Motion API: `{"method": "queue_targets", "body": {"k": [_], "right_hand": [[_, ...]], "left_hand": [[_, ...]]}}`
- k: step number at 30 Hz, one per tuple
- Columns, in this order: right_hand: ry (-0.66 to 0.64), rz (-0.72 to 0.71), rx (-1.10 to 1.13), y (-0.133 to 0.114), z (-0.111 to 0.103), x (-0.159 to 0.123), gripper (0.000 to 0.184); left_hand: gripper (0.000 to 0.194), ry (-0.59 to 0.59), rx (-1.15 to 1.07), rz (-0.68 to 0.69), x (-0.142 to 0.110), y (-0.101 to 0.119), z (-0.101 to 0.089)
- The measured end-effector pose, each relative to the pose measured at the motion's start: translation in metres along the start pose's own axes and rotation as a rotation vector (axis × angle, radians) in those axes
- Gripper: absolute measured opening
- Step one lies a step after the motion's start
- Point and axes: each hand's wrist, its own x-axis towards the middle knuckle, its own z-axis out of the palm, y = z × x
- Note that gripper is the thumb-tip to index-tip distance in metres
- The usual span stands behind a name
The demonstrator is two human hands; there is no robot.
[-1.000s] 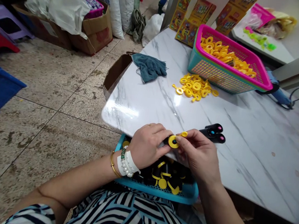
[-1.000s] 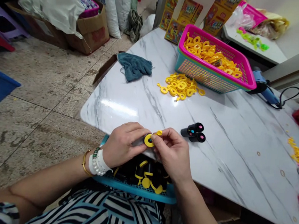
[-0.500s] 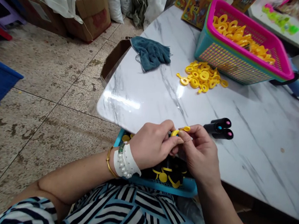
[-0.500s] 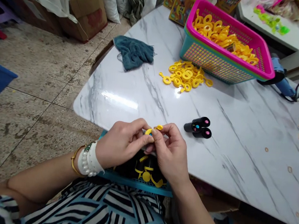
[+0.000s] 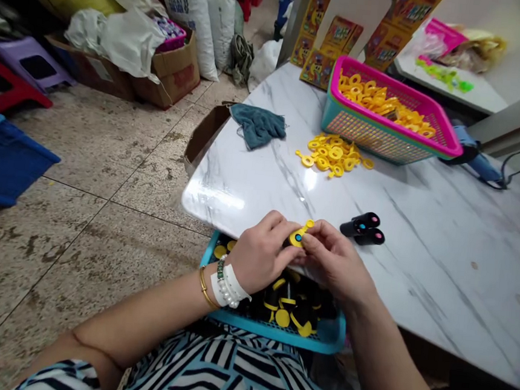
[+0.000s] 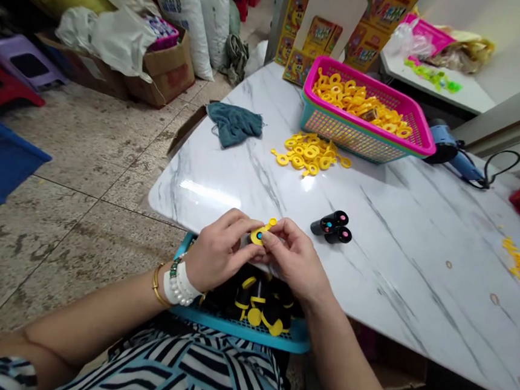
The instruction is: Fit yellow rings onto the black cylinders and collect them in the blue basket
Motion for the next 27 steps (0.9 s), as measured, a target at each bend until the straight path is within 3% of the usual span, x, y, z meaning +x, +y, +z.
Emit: {"method": "queue_targets", "body": {"k": [3, 9, 14, 17, 21, 24, 27], "right_hand": [[-0.058, 0.046, 0.01, -0.004, -0.002, -0.001, 0.03], [0.104, -0.068, -0.057, 0.008, 0.009, -0.013, 0.026], [0.253, -0.117, 0.135, 0.01, 0.002, -0.003, 0.034], [0.115, 0.021, 0.095, -0.002, -0.006, 0.007, 0.034], [-0.112, 0.079, -0.208, -0.021, -0.009, 0.013, 0.029], [-0.113, 0.048, -0.375, -0.024, -0.002, 0.013, 0.024], [0.002, -0.033, -0.449, -0.013, 0.011, 0.004, 0.019]], "left_hand": [[0.025, -0.038, -0.038, -0.011, 0.001, -0.001, 0.0], [0.022, -0.106, -0.029, -0.054, 0.0, 0.0, 0.0], [0.018, -0.043, -0.031, -0.042, -0.003, -0.003, 0.003], [0.017, -0.058, -0.009, -0.048, -0.005, -0.004, 0.003], [0.016, -0.084, -0.004, -0.064, -0.003, -0.006, 0.004], [0.015, -0.084, 0.019, -0.076, 0.001, -0.008, 0.008], [0.014, -0.053, 0.092, -0.094, 0.001, -0.007, 0.012]]}}
